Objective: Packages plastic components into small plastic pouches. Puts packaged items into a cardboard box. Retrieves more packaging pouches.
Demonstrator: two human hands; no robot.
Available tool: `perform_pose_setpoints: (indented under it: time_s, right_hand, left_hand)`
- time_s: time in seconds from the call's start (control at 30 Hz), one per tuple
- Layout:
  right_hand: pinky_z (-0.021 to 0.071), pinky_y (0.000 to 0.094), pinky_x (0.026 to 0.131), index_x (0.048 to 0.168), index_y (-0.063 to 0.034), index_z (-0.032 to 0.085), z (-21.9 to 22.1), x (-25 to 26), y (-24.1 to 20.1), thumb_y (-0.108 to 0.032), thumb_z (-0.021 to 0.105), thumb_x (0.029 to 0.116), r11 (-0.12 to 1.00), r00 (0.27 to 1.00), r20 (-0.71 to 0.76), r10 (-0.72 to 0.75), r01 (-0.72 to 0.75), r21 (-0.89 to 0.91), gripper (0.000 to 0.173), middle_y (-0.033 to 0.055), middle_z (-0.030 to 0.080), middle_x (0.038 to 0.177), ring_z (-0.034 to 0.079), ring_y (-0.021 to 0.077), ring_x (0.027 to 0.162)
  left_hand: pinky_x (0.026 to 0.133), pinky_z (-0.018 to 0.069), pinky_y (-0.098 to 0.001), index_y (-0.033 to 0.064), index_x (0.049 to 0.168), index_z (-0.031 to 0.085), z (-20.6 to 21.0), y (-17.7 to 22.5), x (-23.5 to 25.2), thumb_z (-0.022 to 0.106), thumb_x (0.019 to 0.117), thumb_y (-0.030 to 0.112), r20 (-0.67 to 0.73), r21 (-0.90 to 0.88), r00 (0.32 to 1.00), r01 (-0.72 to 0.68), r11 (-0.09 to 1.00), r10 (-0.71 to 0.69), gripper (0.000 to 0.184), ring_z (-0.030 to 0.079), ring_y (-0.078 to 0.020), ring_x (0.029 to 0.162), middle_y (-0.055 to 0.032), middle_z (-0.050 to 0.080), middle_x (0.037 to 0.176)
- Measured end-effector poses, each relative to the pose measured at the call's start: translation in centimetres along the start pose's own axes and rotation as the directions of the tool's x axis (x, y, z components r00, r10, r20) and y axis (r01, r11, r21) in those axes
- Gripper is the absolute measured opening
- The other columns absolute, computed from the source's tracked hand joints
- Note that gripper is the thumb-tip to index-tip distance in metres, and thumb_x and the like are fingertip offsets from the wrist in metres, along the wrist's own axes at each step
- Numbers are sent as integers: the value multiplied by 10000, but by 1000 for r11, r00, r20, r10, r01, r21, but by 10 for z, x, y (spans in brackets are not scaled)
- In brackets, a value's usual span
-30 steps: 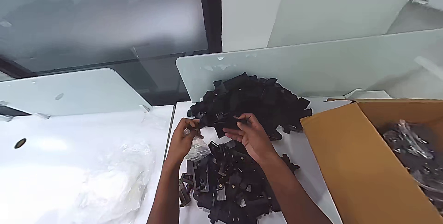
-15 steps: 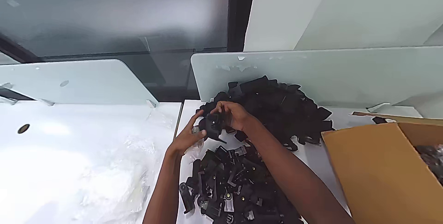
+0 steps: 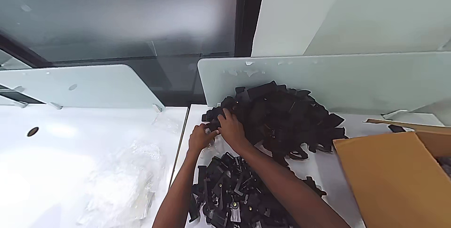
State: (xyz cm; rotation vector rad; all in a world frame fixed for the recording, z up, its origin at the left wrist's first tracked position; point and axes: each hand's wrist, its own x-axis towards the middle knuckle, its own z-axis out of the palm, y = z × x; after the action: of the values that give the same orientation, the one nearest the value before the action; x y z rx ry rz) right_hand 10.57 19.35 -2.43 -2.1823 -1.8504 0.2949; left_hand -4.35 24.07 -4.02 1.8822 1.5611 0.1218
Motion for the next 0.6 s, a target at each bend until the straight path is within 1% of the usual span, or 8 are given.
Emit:
perform_pose_setpoints:
  time_s: [0.1,0.17,0.2,0.27,0.33,0.4,0.5,0.6]
  right_hand:
    - [546,505,908,1306,-89,654,17,-5,8,-246,632,997,984,993,28,-115,118,-130,347,169,393,1592,546,412,1263]
    - [492,514,1021,1434,-102,564,13,-13,10,-272,656,981,976,985,83,-153,163,-141,493,169,296,1649,439,421,1388]
    - [449,525,1083,1516,-122,483,7,-19,9,-285,676,967,973,980,107,-167,181,-145,605,161,237,1680,353,433,1460]
    - [382,544,1144,1592,-145,374,-2,-36,6,-288,709,940,960,972,110,-206,223,-168,746,156,183,1702,234,461,1519]
    - [321,577,1176,1572,-114,409,-8,-53,4,-289,705,943,952,967,109,-229,246,-184,717,161,182,1703,167,487,1532]
    - [298,582,1192,1483,-72,526,-11,-66,2,-300,664,967,956,970,101,-222,237,-173,581,173,218,1690,173,491,1531]
    - [273,493,1233,1374,-62,635,-24,-85,-6,-299,586,1009,991,985,111,-132,135,-14,437,179,345,1636,236,394,1542]
    - [348,438,1192,1348,-57,657,-39,-101,-11,-257,505,1049,946,994,113,-3,-34,322,391,160,527,1505,443,298,1439]
  left_hand:
    - [962,498,-640,120,1331,632,4,5,1,591,986,545,-5,74,999,34,997,-34,549,623,-385,1205,-191,645,1291]
    - [949,501,-645,128,1364,599,3,14,-2,619,988,491,-14,83,999,38,996,-37,523,626,-391,1195,-192,634,1308]
    - [940,508,-647,136,1401,556,2,19,-6,651,973,466,-35,76,999,28,997,-26,549,630,-400,1187,-197,628,1316]
    - [925,517,-646,156,1478,462,-1,23,-14,708,934,438,-70,52,998,10,999,-6,660,637,-410,1172,-203,621,1318]
    - [923,519,-639,133,1484,429,-3,20,-21,743,908,445,-64,9,998,-6,1000,7,727,655,-408,1130,-202,657,1248]
    - [933,524,-620,87,1460,438,-5,14,-25,768,882,466,-35,-45,999,-4,999,2,766,670,-397,1093,-207,676,1190]
    - [926,532,-541,-1,1360,498,-4,3,-35,773,886,478,-10,-283,999,28,959,-32,728,666,-347,1028,-228,667,1129]
    - [841,576,-430,-26,1353,478,0,-6,-53,706,958,427,22,-636,999,49,770,-46,643,673,-253,945,-201,658,1097]
